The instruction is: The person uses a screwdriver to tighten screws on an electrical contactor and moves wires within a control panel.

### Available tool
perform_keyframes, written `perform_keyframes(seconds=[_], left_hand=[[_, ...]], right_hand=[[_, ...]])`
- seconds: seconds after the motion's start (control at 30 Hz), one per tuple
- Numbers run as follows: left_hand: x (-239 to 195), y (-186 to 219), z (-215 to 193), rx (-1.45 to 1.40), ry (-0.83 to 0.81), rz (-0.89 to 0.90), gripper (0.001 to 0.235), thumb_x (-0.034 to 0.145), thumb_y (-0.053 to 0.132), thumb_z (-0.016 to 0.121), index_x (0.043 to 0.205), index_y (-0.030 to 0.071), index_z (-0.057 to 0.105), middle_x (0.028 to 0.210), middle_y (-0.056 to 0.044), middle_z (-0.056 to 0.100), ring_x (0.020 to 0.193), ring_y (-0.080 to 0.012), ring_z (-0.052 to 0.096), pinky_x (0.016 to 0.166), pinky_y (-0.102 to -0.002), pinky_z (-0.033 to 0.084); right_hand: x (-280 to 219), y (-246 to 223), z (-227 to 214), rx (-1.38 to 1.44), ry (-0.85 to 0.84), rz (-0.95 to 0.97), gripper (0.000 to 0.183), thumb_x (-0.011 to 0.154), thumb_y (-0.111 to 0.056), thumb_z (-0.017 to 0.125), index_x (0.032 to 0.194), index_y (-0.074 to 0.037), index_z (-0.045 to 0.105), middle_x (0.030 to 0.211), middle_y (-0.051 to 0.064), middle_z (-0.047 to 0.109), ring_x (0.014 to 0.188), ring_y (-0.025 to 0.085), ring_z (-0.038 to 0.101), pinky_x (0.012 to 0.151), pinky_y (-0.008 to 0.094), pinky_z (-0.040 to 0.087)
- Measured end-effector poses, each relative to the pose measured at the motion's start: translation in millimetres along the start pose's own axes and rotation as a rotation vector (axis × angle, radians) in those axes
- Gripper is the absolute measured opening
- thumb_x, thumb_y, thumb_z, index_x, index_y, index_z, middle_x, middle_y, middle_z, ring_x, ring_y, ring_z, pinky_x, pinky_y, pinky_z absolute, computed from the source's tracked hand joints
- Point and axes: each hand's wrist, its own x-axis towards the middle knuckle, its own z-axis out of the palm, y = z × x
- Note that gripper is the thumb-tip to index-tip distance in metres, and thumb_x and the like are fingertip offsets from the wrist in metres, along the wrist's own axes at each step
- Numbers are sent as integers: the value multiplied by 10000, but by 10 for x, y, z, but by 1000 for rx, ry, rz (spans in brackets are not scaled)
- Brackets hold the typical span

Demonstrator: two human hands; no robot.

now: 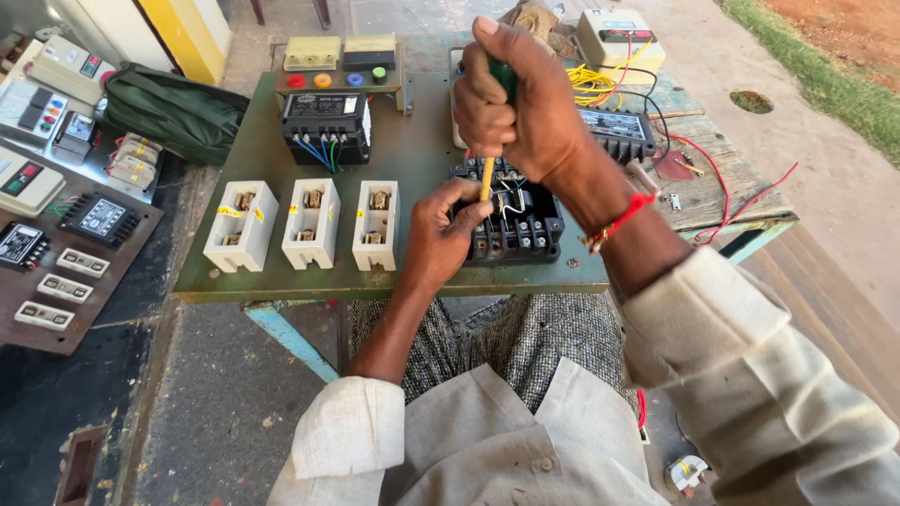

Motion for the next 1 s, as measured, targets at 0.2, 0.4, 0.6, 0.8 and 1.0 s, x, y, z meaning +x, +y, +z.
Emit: perform_keyframes(seconds=[0.2, 0.4, 0.6, 0.8, 1.0], left_hand=[[165, 89, 35, -149, -49, -31, 204, 1016, 106, 622, 1177, 5, 696, 934, -80, 752, 887, -126, 716, 843, -311, 585], [212, 148, 1, -116, -137, -5, 193, 1039, 90, 551, 1178, 11, 660, 903, -60, 748, 806, -114, 697, 781, -292, 577], [250, 118, 26, -155, -171, -83, 128, 1047, 92, 564, 1016, 12, 659, 825, -43, 728, 745, -108, 729, 690, -280, 600], [213, 82, 10, -196, -168, 2, 120, 1053, 61, 579, 1015, 0, 676, 823, -49, 710, 781, -130, 710, 710, -298, 595], [266, 114, 30, -64, -224, -62, 118, 1021, 81, 571, 984, 20, 665, 802, -4, 727, 773, -92, 749, 702, -279, 613]], right_hand=[[-53, 105, 160, -378, 671, -147, 365, 1045, -433, 547, 835, -137, 584, 716, -22, 542, 634, 122, 502, 608, 302, 431], [45, 89, -143, -25, 196, -12, 470, 1074, -471, 503, 746, -147, 413, 607, -17, 345, 529, 126, 306, 482, 310, 265], [-70, 143, -107, -19, 289, -72, 439, 1067, -486, 418, 880, -100, 515, 647, 9, 389, 532, 127, 308, 501, 308, 253], [-14, 269, -42, -242, 715, -90, 409, 1107, -408, 514, 838, -100, 510, 719, 12, 494, 607, 141, 445, 562, 328, 386], [-65, 89, -106, 95, 41, -55, 467, 1119, -449, 432, 868, -68, 532, 598, -8, 415, 499, 104, 371, 520, 280, 347]])
